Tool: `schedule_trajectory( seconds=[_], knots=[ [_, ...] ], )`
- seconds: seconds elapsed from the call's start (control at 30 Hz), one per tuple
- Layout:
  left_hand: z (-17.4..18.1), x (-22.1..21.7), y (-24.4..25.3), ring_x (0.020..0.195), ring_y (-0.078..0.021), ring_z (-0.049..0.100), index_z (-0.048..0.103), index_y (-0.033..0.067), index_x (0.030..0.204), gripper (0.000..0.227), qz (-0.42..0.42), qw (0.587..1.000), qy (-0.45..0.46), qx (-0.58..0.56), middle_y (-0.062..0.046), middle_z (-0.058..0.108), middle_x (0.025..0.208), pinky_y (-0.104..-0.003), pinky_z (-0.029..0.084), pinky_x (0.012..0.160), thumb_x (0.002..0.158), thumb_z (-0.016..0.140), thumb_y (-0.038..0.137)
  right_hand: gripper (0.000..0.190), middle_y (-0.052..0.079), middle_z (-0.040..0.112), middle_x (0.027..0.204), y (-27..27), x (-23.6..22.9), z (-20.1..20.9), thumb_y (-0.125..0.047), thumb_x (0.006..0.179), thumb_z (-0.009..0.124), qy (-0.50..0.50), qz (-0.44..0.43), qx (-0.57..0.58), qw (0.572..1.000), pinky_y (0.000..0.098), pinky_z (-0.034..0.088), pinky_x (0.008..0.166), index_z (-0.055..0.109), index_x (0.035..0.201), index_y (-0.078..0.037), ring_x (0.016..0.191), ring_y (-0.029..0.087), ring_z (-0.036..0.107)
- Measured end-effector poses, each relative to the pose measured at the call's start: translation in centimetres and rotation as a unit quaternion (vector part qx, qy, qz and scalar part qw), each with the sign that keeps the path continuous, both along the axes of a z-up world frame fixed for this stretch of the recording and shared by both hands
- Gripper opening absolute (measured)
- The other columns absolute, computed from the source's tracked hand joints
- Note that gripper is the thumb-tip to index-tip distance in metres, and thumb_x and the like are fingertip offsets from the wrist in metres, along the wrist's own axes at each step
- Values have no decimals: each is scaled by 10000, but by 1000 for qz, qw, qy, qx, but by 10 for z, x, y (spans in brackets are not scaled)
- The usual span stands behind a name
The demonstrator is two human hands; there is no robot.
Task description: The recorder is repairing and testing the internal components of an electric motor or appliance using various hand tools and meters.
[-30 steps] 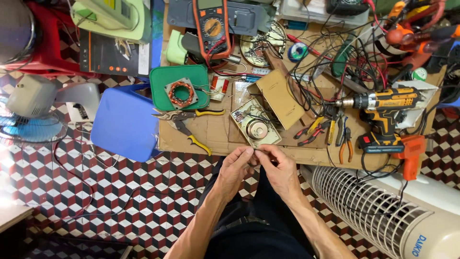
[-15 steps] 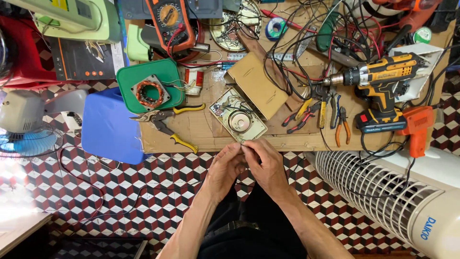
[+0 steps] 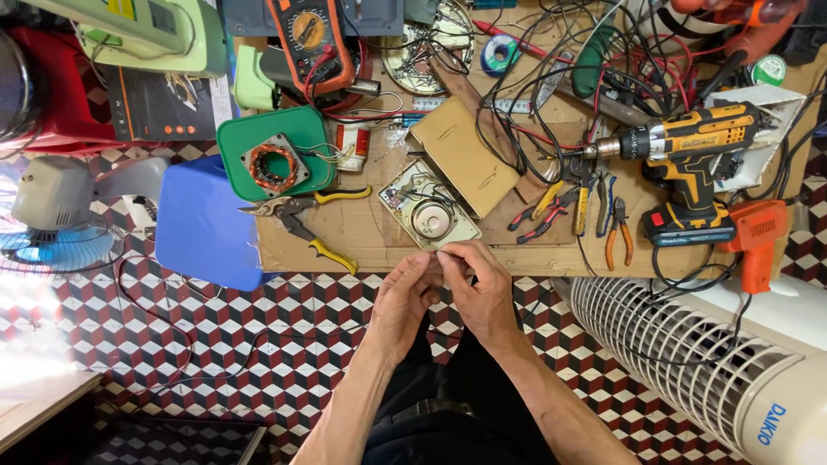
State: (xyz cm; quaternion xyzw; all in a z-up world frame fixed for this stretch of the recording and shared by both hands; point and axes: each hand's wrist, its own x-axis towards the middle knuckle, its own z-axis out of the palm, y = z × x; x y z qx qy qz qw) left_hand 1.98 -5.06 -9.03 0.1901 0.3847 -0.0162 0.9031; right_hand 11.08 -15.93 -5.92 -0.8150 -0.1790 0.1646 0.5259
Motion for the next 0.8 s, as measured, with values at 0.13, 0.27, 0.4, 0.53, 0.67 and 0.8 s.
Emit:
schedule_trajectory(
  seconds=[0.13,0.27,0.4,0.53,0.67,0.8],
  knots=[
    [14,-1,11,872,-82,611,701,66,1186,267,-2,998,17,62,7,721,1018,-257,478,736,1012,625,254,123,49,717,970,11,-5,-16,-55,973,688,116,-43,52,991,234,560,746,694,1072,18,846,101,695],
    [25,1,20,843,-58,607,696,39,1273,346,-50,981,35,184,6,713,984,-225,497,692,1004,616,241,151,49,739,945,19,-8,-28,-73,981,654,268,-80,158,947,221,561,755,674,1088,31,862,77,699],
    [17,-1,24,791,-56,593,699,35,1277,350,-62,973,45,217,6,687,926,-213,492,660,1004,625,242,143,56,726,921,22,-11,-36,-67,994,661,305,-103,180,929,227,524,701,686,1087,39,812,83,661],
    [20,0,27,759,-54,593,720,34,1236,337,-51,969,53,235,8,668,873,-215,490,635,1002,635,262,131,50,720,930,26,-13,-30,-67,1000,663,299,-97,200,928,225,507,704,694,1079,33,826,81,651],
    [17,3,27,734,-61,600,724,21,1148,285,-19,973,52,223,3,678,839,-216,480,629,991,660,250,133,38,700,912,31,-14,-20,-74,996,666,286,-96,203,932,228,511,700,697,1075,29,810,76,632],
    [12,5,26,732,-60,605,722,7,1101,254,-6,971,32,235,-1,687,812,-216,485,644,987,678,230,136,36,688,895,30,-15,-13,-74,1005,669,284,-97,202,932,226,506,705,696,1083,34,788,78,611]
  ],
)
